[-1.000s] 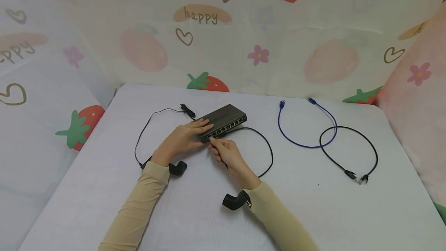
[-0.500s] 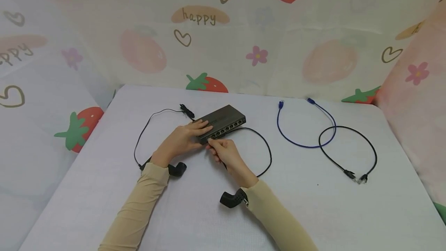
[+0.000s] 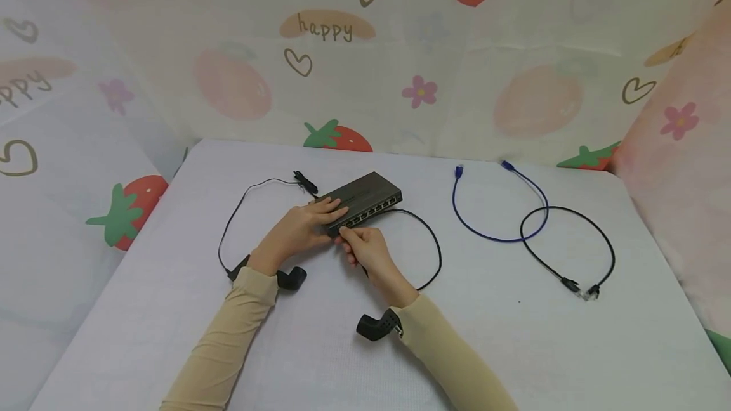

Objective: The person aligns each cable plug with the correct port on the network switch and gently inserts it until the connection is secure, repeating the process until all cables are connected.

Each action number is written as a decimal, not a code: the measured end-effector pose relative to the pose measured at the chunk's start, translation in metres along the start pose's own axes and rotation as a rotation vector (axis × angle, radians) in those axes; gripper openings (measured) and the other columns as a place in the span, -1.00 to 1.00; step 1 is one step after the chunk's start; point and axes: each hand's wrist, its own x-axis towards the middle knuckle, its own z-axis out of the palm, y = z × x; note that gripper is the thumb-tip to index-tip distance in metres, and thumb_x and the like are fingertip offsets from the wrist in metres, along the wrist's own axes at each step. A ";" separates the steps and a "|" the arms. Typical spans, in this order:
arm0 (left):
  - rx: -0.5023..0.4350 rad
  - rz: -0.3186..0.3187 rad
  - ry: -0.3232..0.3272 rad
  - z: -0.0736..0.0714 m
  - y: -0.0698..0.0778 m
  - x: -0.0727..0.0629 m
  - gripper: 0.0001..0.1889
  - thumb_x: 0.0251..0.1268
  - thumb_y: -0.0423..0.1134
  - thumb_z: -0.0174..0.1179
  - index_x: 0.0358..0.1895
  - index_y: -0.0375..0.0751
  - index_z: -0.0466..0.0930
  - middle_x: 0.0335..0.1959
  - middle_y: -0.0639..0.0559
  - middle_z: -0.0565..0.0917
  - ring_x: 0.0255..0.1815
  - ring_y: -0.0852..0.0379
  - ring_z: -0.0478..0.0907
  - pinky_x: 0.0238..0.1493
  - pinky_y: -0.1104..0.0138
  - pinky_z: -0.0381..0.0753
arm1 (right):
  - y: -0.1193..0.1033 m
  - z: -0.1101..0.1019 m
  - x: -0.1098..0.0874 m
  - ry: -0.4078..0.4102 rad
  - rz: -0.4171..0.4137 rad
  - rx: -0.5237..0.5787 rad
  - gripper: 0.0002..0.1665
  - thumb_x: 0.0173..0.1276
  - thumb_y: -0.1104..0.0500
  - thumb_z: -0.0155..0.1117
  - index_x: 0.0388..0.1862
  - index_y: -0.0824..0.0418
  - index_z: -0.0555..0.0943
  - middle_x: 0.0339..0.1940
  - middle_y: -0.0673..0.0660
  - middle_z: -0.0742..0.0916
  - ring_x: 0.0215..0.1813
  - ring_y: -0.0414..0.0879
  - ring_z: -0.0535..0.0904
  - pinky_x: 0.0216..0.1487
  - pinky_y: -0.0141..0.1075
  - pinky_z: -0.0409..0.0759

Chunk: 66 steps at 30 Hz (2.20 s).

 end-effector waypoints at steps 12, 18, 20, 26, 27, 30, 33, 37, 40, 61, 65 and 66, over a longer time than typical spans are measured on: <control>0.056 0.020 -0.017 0.002 0.002 0.002 -0.36 0.01 -0.11 0.37 0.25 -0.09 0.44 0.23 -0.18 0.44 0.28 -0.15 0.36 0.23 0.01 0.38 | -0.005 0.001 0.002 -0.001 0.025 0.012 -0.55 0.43 0.10 0.04 -0.25 0.55 0.56 -0.74 -0.08 0.46 -0.70 -0.27 0.31 -0.62 -0.48 0.34; 0.080 -0.004 -0.032 0.002 0.004 0.001 -0.35 0.03 -0.12 0.36 0.26 -0.09 0.42 0.25 -0.16 0.42 0.29 -0.14 0.34 0.22 0.03 0.39 | -0.007 0.000 0.003 -0.035 0.045 0.050 -0.52 0.42 0.11 0.05 -0.18 0.62 0.53 -0.73 -0.09 0.53 -0.69 -0.30 0.39 -0.59 -0.50 0.45; 0.087 -0.004 -0.044 0.001 0.005 0.001 -0.36 0.03 -0.14 0.36 0.26 -0.10 0.41 0.25 -0.17 0.42 0.29 -0.15 0.34 0.22 0.02 0.39 | -0.004 0.000 0.005 -0.036 0.049 0.061 -0.50 0.42 0.10 0.06 -0.16 0.62 0.53 -0.72 -0.09 0.55 -0.68 -0.31 0.41 -0.59 -0.51 0.47; 0.086 -0.015 -0.081 0.000 0.006 0.002 -0.34 0.02 -0.18 0.36 0.28 -0.11 0.39 0.28 -0.18 0.39 0.32 -0.15 0.30 0.25 0.01 0.35 | -0.001 0.001 0.006 -0.021 0.048 0.064 -0.51 0.42 0.09 0.06 -0.14 0.60 0.54 -0.71 -0.09 0.57 -0.68 -0.32 0.45 -0.58 -0.51 0.49; 0.079 -0.018 -0.077 0.000 0.006 0.002 -0.34 0.02 -0.18 0.37 0.28 -0.11 0.39 0.27 -0.18 0.39 0.32 -0.15 0.30 0.25 0.00 0.35 | 0.000 0.002 0.006 -0.015 0.038 0.058 -0.51 0.42 0.09 0.06 -0.15 0.59 0.56 -0.71 -0.08 0.57 -0.68 -0.31 0.45 -0.59 -0.50 0.49; 0.043 -0.029 -0.052 0.001 0.004 0.002 -0.36 0.02 -0.19 0.37 0.25 -0.09 0.42 0.26 -0.15 0.41 0.32 -0.12 0.31 0.26 0.02 0.34 | 0.002 0.002 0.007 -0.016 -0.009 0.023 -0.49 0.41 0.05 0.07 -0.18 0.57 0.58 -0.72 -0.05 0.57 -0.70 -0.29 0.47 -0.60 -0.47 0.50; 0.003 -0.035 -0.026 0.001 0.001 0.003 -0.41 0.02 -0.21 0.37 0.22 -0.07 0.46 0.24 -0.12 0.43 0.30 -0.10 0.33 0.26 0.04 0.35 | 0.003 0.001 0.007 -0.031 -0.038 -0.020 -0.48 0.41 0.01 0.06 -0.20 0.53 0.60 -0.71 -0.02 0.58 -0.71 -0.27 0.48 -0.61 -0.44 0.51; -0.005 -0.027 -0.027 0.001 -0.002 0.003 -0.44 0.05 -0.23 0.36 0.20 -0.04 0.48 0.24 -0.09 0.44 0.30 -0.09 0.34 0.26 0.07 0.36 | 0.003 -0.003 0.006 -0.066 -0.014 -0.044 -0.47 0.42 -0.02 0.03 -0.19 0.49 0.60 -0.70 0.00 0.58 -0.69 -0.27 0.48 -0.61 -0.43 0.52; 0.002 -0.028 -0.024 0.001 -0.003 0.003 -0.43 0.03 -0.18 0.37 0.20 -0.02 0.48 0.24 -0.07 0.44 0.28 -0.07 0.36 0.25 0.10 0.38 | 0.002 -0.005 0.006 -0.090 0.023 -0.004 -0.47 0.43 0.00 0.01 -0.16 0.51 0.58 -0.69 -0.01 0.58 -0.69 -0.28 0.48 -0.60 -0.44 0.52; 0.135 -0.004 -0.117 -0.002 0.007 0.006 -0.33 0.02 -0.16 0.37 0.28 -0.13 0.39 0.27 -0.20 0.40 0.30 -0.14 0.33 0.20 0.04 0.42 | 0.006 0.003 0.009 0.028 0.042 0.045 -0.60 0.43 0.14 -0.03 -0.35 0.49 0.55 -0.73 -0.07 0.47 -0.71 -0.28 0.32 -0.64 -0.49 0.34; 0.137 0.000 -0.101 -0.003 0.009 0.006 -0.33 0.01 -0.17 0.38 0.27 -0.15 0.40 0.25 -0.21 0.42 0.29 -0.15 0.35 0.20 0.04 0.42 | 0.004 0.004 0.009 0.049 0.048 0.058 -0.61 0.41 0.15 -0.01 -0.37 0.48 0.55 -0.74 -0.07 0.47 -0.72 -0.29 0.32 -0.64 -0.49 0.35; 0.137 0.002 -0.095 -0.003 0.009 0.006 -0.34 0.01 -0.17 0.38 0.26 -0.15 0.41 0.24 -0.22 0.43 0.28 -0.15 0.35 0.19 0.04 0.43 | 0.003 0.004 0.009 0.052 0.045 0.059 -0.61 0.41 0.15 -0.01 -0.37 0.49 0.55 -0.74 -0.07 0.47 -0.72 -0.29 0.32 -0.64 -0.49 0.35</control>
